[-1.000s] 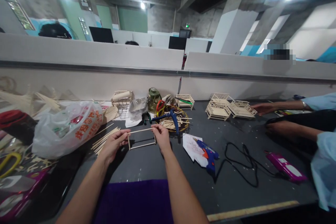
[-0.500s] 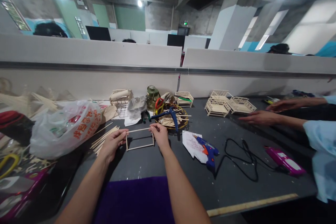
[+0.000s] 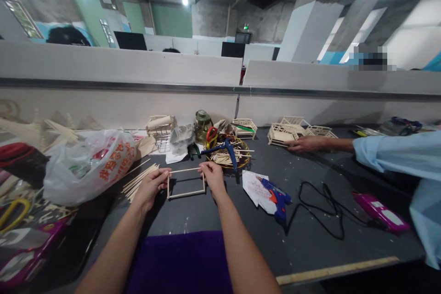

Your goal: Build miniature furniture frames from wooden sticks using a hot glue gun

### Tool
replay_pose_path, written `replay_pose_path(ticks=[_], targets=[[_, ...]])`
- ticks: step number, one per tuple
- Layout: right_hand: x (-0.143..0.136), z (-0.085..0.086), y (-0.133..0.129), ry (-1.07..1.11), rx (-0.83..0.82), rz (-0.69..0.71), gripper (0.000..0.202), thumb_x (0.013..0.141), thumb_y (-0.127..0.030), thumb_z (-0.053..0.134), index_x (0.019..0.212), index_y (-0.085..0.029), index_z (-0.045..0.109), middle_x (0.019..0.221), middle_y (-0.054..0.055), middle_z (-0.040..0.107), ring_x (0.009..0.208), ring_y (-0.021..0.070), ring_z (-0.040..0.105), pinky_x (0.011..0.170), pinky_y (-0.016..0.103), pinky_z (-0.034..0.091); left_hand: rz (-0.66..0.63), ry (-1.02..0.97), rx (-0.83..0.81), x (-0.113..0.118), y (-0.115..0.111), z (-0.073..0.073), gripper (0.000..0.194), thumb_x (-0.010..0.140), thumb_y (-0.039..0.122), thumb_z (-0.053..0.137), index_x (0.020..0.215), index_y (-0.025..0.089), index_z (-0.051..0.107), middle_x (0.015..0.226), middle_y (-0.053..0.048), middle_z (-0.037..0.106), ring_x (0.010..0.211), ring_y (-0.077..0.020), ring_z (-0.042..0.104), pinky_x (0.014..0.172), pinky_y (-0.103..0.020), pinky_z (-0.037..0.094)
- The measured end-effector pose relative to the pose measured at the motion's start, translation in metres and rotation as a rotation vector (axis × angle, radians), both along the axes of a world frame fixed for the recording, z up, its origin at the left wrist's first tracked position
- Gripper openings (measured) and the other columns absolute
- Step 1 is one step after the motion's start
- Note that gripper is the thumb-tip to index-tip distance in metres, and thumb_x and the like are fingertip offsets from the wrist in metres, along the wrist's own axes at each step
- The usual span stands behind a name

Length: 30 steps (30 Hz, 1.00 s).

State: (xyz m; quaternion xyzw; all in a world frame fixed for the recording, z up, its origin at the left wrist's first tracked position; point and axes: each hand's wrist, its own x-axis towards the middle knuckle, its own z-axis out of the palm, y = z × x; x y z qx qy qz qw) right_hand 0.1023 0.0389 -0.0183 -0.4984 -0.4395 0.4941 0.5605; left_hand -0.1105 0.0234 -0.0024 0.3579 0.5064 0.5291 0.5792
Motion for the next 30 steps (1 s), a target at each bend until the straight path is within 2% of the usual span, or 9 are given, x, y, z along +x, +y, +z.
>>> replay_pose_path(ticks=[7, 15, 30], targets=[[0.0007, 0.0037, -0.0009, 0.06, -0.054, 0.031, 0.035, 0.069, -0.045, 0.064, 0.087, -0.015, 0.068, 0.075, 0.006, 0.069, 0.058, 0.0112, 0.056, 0.045, 0.019, 0.038, 0.031, -0.084, -0.029, 0.0009, -0.0009, 0.0035, 0.044, 0.053, 0.034, 0.085, 0.087, 0.01, 0.071, 0.07, -0.004, 0.067, 0.055, -0.007, 0.055, 0.049, -0.016, 0.043], [0.0001, 0.0042, -0.0022, 0.098, -0.139, 0.066, 0.035, 0.065, -0.044, 0.069, 0.083, -0.014, 0.068, 0.072, 0.006, 0.069, 0.054, 0.0112, 0.058, 0.04, 0.017, 0.036, -0.014, -0.305, -0.127, -0.001, -0.0017, 0.0094, 0.023, 0.07, 0.017, 0.075, 0.091, 0.013, 0.068, 0.071, -0.003, 0.068, 0.054, -0.008, 0.06, 0.056, -0.02, 0.053], [0.0055, 0.0046, -0.003, 0.242, -0.202, 0.115, 0.033, 0.064, -0.044, 0.074, 0.083, -0.017, 0.07, 0.076, 0.006, 0.07, 0.052, 0.0089, 0.055, 0.042, 0.017, 0.037, 0.036, -0.413, -0.23, 0.0013, -0.0019, 0.0093, 0.013, 0.075, 0.012, 0.07, 0.088, 0.013, 0.066, 0.065, -0.001, 0.066, 0.05, -0.0067, 0.059, 0.052, -0.017, 0.053]])
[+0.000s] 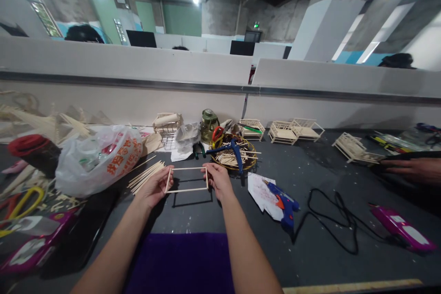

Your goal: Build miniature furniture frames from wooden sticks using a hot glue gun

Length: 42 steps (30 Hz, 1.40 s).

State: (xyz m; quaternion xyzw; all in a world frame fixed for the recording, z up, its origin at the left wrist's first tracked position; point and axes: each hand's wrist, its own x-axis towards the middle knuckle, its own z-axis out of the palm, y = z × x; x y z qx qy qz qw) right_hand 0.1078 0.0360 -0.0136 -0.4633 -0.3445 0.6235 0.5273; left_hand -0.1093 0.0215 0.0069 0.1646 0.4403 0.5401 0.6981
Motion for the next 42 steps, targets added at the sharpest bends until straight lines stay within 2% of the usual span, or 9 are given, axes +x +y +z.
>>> replay_pose_path(ticks=[5, 11, 16, 23, 28, 31, 36, 42], targets=[[0.0, -0.002, 0.001, 0.036, -0.006, -0.008, 0.033, 0.063, -0.044, 0.075, 0.082, -0.017, 0.07, 0.074, 0.004, 0.069, 0.051, 0.0078, 0.052, 0.043, 0.018, 0.037, 0.011, -0.008, -0.007, 0.001, 0.0, 0.001, 0.012, 0.076, 0.011, 0.068, 0.087, 0.012, 0.066, 0.065, -0.001, 0.065, 0.051, -0.0067, 0.059, 0.051, -0.017, 0.052], [0.0, 0.003, 0.0, 0.091, -0.005, -0.004, 0.034, 0.061, -0.039, 0.077, 0.087, -0.019, 0.07, 0.079, 0.004, 0.07, 0.054, 0.0088, 0.054, 0.046, 0.019, 0.04, 0.029, -0.064, -0.024, -0.002, 0.001, -0.004, 0.011, 0.077, 0.008, 0.066, 0.087, 0.012, 0.066, 0.066, -0.001, 0.066, 0.051, -0.0069, 0.059, 0.052, -0.017, 0.053], [0.0, 0.009, -0.003, 0.128, -0.007, -0.023, 0.033, 0.061, -0.04, 0.077, 0.085, -0.019, 0.07, 0.079, 0.003, 0.07, 0.054, 0.0083, 0.053, 0.046, 0.019, 0.04, 0.019, -0.008, -0.006, -0.003, 0.002, -0.007, 0.015, 0.075, 0.011, 0.069, 0.089, 0.012, 0.067, 0.068, -0.001, 0.067, 0.052, -0.0071, 0.06, 0.053, -0.018, 0.053], [0.0, 0.005, -0.001, 0.007, 0.038, -0.059, 0.036, 0.059, -0.042, 0.077, 0.085, -0.018, 0.069, 0.077, 0.003, 0.07, 0.055, 0.0088, 0.053, 0.046, 0.019, 0.039, 0.032, 0.182, 0.09, -0.003, 0.002, -0.008, 0.025, 0.066, 0.02, 0.079, 0.088, 0.013, 0.07, 0.072, -0.003, 0.069, 0.055, -0.0077, 0.06, 0.054, -0.019, 0.05], [-0.001, 0.003, 0.001, -0.086, 0.161, -0.124, 0.033, 0.061, -0.042, 0.076, 0.084, -0.019, 0.071, 0.077, 0.002, 0.068, 0.065, 0.0103, 0.057, 0.053, 0.019, 0.044, 0.076, 0.27, 0.227, -0.001, -0.001, -0.005, 0.04, 0.054, 0.031, 0.086, 0.087, 0.013, 0.073, 0.075, -0.002, 0.068, 0.063, -0.0078, 0.06, 0.059, -0.018, 0.049], [-0.001, 0.004, 0.001, -0.108, 0.213, -0.147, 0.033, 0.064, -0.043, 0.074, 0.087, -0.02, 0.071, 0.078, 0.003, 0.068, 0.07, 0.0119, 0.059, 0.055, 0.02, 0.045, 0.096, 0.29, 0.248, 0.001, -0.003, -0.001, 0.044, 0.049, 0.034, 0.087, 0.086, 0.013, 0.073, 0.074, -0.001, 0.067, 0.065, -0.008, 0.059, 0.063, -0.02, 0.049], [-0.001, 0.003, 0.001, -0.117, 0.216, -0.151, 0.033, 0.064, -0.043, 0.073, 0.087, -0.02, 0.071, 0.08, 0.003, 0.067, 0.073, 0.0132, 0.06, 0.055, 0.02, 0.046, 0.069, 0.288, 0.247, 0.002, -0.004, 0.0, 0.042, 0.05, 0.033, 0.086, 0.085, 0.014, 0.073, 0.072, 0.0, 0.065, 0.065, -0.0079, 0.057, 0.064, -0.02, 0.048], [0.0, 0.002, 0.0, -0.118, 0.208, -0.15, 0.03, 0.064, -0.041, 0.074, 0.086, -0.02, 0.071, 0.078, 0.002, 0.067, 0.069, 0.0119, 0.058, 0.055, 0.02, 0.045, 0.042, 0.289, 0.247, 0.0, -0.002, -0.006, 0.041, 0.054, 0.032, 0.085, 0.088, 0.014, 0.073, 0.075, -0.002, 0.066, 0.067, -0.0086, 0.059, 0.065, -0.021, 0.049]])
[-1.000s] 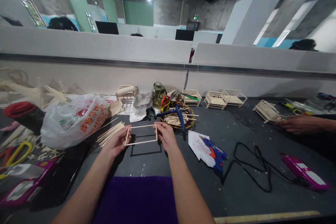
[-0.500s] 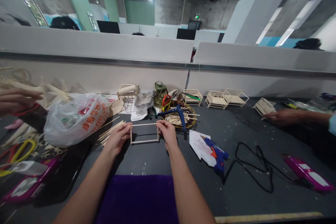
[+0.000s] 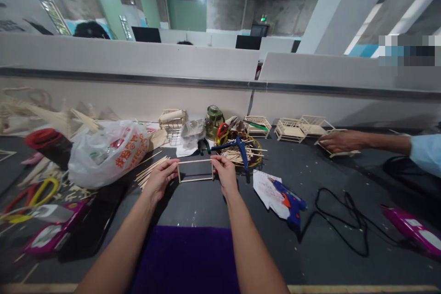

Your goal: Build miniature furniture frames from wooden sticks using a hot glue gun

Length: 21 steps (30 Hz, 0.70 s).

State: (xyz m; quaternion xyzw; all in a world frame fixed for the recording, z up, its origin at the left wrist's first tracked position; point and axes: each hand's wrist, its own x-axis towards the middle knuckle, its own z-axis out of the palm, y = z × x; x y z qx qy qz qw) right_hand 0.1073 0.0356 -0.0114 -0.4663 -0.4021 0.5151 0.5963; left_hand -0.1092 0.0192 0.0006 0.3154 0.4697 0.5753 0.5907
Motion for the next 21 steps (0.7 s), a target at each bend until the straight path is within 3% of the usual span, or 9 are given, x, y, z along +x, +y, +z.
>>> replay_pose_path(ticks=[21], targets=[[0.005, -0.0041, 0.0011, 0.005, -0.059, 0.026, 0.035, 0.06, -0.04, 0.079, 0.088, -0.02, 0.071, 0.08, 0.003, 0.07, 0.069, 0.0119, 0.06, 0.055, 0.02, 0.045, -0.003, 0.021, 0.0, 0.0026, -0.0004, -0.0049, 0.04, 0.056, 0.032, 0.084, 0.089, 0.014, 0.072, 0.081, -0.004, 0.067, 0.066, -0.0077, 0.059, 0.062, -0.019, 0.046]])
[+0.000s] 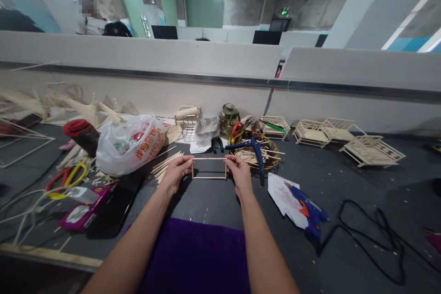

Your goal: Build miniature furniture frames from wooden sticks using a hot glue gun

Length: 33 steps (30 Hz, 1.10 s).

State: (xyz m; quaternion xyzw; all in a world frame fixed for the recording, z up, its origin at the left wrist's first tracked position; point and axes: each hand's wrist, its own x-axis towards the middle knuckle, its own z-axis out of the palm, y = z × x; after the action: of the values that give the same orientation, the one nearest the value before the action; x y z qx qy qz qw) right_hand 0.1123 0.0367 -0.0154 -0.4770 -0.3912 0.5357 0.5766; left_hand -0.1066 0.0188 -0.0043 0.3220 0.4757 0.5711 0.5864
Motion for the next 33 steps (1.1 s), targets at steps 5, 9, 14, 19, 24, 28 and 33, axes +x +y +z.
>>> replay_pose_path(ticks=[5, 9, 14, 19, 24, 28, 33], targets=[[0.0006, -0.0028, 0.0005, -0.008, 0.008, 0.006, 0.033, 0.059, -0.039, 0.08, 0.085, -0.02, 0.072, 0.077, 0.001, 0.068, 0.066, 0.0102, 0.057, 0.055, 0.019, 0.044, 0.003, -0.022, -0.004, 0.0002, 0.0002, 0.0023, 0.041, 0.054, 0.033, 0.085, 0.087, 0.013, 0.072, 0.079, -0.004, 0.067, 0.066, -0.0078, 0.059, 0.061, -0.018, 0.046], [0.0009, -0.0039, 0.0008, -0.001, -0.003, 0.011, 0.034, 0.057, -0.039, 0.082, 0.083, -0.02, 0.072, 0.075, 0.0, 0.067, 0.061, 0.0092, 0.055, 0.054, 0.02, 0.044, -0.005, -0.043, -0.012, -0.0005, 0.001, 0.002, 0.04, 0.054, 0.031, 0.085, 0.087, 0.013, 0.072, 0.076, -0.003, 0.067, 0.065, -0.0075, 0.059, 0.059, -0.018, 0.046], [0.0017, -0.0048, 0.0005, 0.015, -0.039, 0.008, 0.036, 0.054, -0.038, 0.084, 0.081, -0.018, 0.072, 0.072, 0.0, 0.067, 0.059, 0.0094, 0.055, 0.055, 0.021, 0.045, -0.017, -0.062, -0.019, -0.0013, 0.0009, 0.0007, 0.038, 0.056, 0.027, 0.084, 0.088, 0.012, 0.071, 0.076, -0.003, 0.066, 0.065, -0.0081, 0.06, 0.06, -0.018, 0.048], [0.0019, -0.0044, -0.0003, 0.031, -0.066, 0.031, 0.037, 0.054, -0.038, 0.084, 0.083, -0.018, 0.072, 0.073, 0.001, 0.068, 0.061, 0.0095, 0.057, 0.055, 0.021, 0.044, -0.012, -0.085, -0.037, -0.0016, 0.0019, -0.0004, 0.032, 0.059, 0.023, 0.082, 0.086, 0.011, 0.07, 0.072, -0.003, 0.066, 0.061, -0.008, 0.059, 0.055, -0.018, 0.047], [0.001, -0.0002, -0.0023, 0.125, -0.112, 0.063, 0.037, 0.054, -0.037, 0.085, 0.083, -0.019, 0.072, 0.074, 0.0, 0.069, 0.055, 0.007, 0.054, 0.052, 0.019, 0.043, -0.019, -0.129, -0.09, -0.0013, 0.0018, 0.0008, 0.024, 0.065, 0.019, 0.077, 0.086, 0.011, 0.068, 0.068, -0.002, 0.065, 0.055, -0.0073, 0.058, 0.051, -0.018, 0.047], [0.0003, 0.0024, -0.0037, 0.16, -0.125, 0.074, 0.035, 0.054, -0.036, 0.085, 0.082, -0.019, 0.072, 0.071, -0.001, 0.068, 0.053, 0.0062, 0.052, 0.051, 0.018, 0.042, -0.026, -0.179, -0.137, -0.0017, 0.0006, 0.0039, 0.02, 0.069, 0.015, 0.075, 0.086, 0.011, 0.067, 0.069, -0.003, 0.066, 0.053, -0.0068, 0.058, 0.049, -0.017, 0.048], [0.0001, 0.0032, -0.004, 0.192, -0.142, 0.076, 0.033, 0.054, -0.035, 0.086, 0.08, -0.02, 0.072, 0.07, -0.001, 0.068, 0.055, 0.0068, 0.053, 0.049, 0.017, 0.041, -0.051, -0.26, -0.168, -0.0029, 0.0003, 0.0043, 0.015, 0.073, 0.014, 0.071, 0.087, 0.011, 0.066, 0.068, -0.002, 0.065, 0.048, -0.0056, 0.056, 0.048, -0.017, 0.049]])
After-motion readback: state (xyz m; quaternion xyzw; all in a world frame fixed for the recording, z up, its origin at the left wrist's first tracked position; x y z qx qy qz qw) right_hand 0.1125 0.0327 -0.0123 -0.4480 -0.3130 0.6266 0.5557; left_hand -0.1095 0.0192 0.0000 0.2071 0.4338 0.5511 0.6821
